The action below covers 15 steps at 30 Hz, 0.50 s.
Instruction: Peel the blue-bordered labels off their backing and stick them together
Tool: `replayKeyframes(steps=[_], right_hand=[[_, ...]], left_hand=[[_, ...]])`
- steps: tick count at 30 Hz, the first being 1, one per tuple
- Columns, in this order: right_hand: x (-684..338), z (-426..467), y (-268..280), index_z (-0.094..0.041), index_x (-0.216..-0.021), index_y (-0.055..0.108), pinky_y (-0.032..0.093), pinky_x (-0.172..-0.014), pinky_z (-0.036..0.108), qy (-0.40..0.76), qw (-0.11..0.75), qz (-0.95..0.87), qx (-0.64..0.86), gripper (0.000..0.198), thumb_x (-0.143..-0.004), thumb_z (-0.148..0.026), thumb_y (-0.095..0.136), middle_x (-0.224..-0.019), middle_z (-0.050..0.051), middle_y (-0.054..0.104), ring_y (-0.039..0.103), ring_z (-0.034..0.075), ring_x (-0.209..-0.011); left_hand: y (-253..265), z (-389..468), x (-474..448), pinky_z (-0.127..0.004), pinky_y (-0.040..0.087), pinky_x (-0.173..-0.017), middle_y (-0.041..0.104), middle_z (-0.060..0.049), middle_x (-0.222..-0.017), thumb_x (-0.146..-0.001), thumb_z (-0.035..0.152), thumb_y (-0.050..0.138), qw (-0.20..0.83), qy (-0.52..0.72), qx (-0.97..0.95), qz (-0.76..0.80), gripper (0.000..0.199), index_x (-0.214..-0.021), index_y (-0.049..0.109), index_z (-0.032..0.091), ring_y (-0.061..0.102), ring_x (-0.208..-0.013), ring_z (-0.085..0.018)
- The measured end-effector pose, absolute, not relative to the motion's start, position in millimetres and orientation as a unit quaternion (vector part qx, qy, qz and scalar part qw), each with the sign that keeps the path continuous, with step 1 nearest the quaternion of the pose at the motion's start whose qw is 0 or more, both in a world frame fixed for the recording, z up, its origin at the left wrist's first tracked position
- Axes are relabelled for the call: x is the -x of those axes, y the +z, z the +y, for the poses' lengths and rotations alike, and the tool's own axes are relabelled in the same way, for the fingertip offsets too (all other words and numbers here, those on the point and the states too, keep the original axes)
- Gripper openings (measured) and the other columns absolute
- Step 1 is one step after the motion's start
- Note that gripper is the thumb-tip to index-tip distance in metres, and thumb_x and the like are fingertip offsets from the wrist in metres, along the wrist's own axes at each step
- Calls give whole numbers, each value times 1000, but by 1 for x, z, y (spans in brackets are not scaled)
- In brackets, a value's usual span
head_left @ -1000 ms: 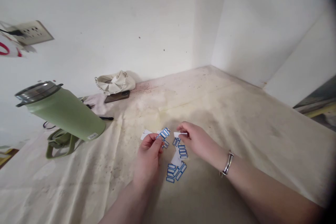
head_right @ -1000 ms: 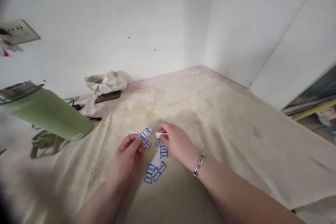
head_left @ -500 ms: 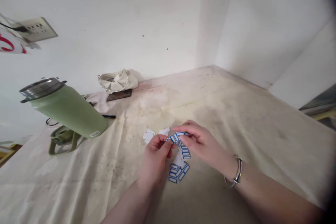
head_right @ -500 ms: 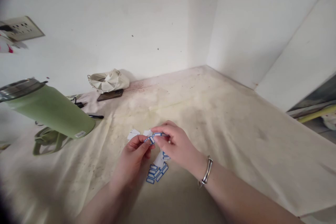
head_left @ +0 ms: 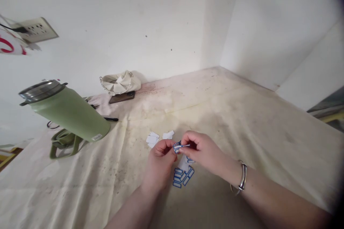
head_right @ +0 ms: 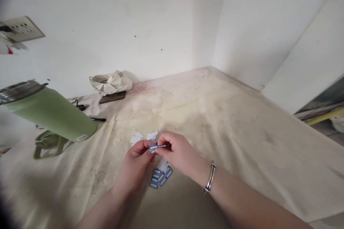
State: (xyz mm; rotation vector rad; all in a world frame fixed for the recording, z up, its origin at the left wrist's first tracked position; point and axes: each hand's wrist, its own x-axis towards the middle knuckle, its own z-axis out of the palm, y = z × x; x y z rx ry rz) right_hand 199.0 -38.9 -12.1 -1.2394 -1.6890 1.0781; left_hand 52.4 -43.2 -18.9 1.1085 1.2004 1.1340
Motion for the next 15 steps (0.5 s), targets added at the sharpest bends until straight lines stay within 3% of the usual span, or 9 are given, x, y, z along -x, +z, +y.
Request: replayKeyframes(steps=[3,7,11,15], right_hand=[[-200,-37,-16,-19,-69,52,36,-51,21,433,375,-657,490,8,-73,-21,59,-63,-4,50,45,10,-57],[-203,-36,-14,-19,-69,52,39,-52,21,451,388,-646,479,8,-72,-20,60,-85,0,56,48,8,-58],[-207,-35,-10,-19,-69,51,36,-49,20,487,355,-645,470,9,-73,-20,59,-63,-4,51,46,9,-56],[-209,-34,-10,-19,-69,51,36,-49,20,482,344,-650,477,11,-73,-23,60,-61,-5,51,46,10,-55]], left_hand=[[-19,-44,-51,-20,34,-52,53,3,-55,-66,25,70,544,477,-477,498,12,-67,64,16,44,-52,-9],[-17,-44,-51,-20,34,-52,53,3,-55,-67,25,70,549,469,-480,498,11,-66,64,16,44,-53,-9],[-14,-46,-52,-19,33,-50,52,3,-54,-67,26,69,548,457,-491,500,12,-66,64,16,43,-52,-9],[-13,-46,-52,-19,33,-49,53,2,-55,-67,29,70,551,442,-499,502,14,-66,64,16,44,-52,-9]])
